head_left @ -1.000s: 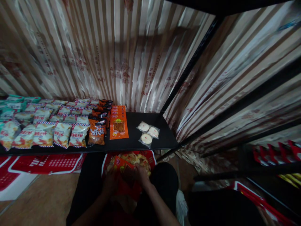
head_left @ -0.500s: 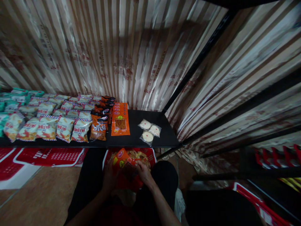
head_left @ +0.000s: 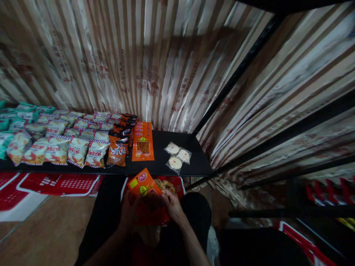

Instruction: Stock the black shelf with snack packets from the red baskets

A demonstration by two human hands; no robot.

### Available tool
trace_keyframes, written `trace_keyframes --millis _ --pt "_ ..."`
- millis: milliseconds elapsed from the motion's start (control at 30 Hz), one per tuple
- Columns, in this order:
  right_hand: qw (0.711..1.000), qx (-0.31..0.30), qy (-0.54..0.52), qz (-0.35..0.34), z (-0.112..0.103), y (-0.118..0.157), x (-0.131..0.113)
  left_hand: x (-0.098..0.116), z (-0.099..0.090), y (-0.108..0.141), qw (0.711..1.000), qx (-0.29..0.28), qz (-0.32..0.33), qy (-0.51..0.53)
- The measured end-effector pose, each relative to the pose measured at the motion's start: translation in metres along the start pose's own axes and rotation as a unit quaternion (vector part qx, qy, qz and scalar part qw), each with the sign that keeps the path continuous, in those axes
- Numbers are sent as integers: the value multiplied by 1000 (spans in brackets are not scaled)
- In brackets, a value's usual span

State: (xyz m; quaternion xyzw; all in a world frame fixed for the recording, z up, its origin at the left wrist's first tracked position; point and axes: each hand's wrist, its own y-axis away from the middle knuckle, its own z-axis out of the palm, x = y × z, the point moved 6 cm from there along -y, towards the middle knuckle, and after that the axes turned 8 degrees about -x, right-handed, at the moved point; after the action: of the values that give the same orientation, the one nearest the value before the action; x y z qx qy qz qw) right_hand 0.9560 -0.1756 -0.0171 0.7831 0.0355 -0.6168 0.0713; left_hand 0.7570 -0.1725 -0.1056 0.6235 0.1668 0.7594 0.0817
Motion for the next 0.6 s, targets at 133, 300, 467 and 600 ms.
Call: trace_keyframes --millis 133,300,467,600 --pt "999 23 -40 11 1 1 4 18 7 6 999 -31 -15 7" --pt "993 -16 -100 63 12 5 4 52 10 9 999 -26 1 -38" --pt "979 -54 -175 85 28 11 -5 80 13 8 992 -36 15 -120" --pt "972 -34 -216 89 36 11 -8 88 14 5 991 -31 38 -128"
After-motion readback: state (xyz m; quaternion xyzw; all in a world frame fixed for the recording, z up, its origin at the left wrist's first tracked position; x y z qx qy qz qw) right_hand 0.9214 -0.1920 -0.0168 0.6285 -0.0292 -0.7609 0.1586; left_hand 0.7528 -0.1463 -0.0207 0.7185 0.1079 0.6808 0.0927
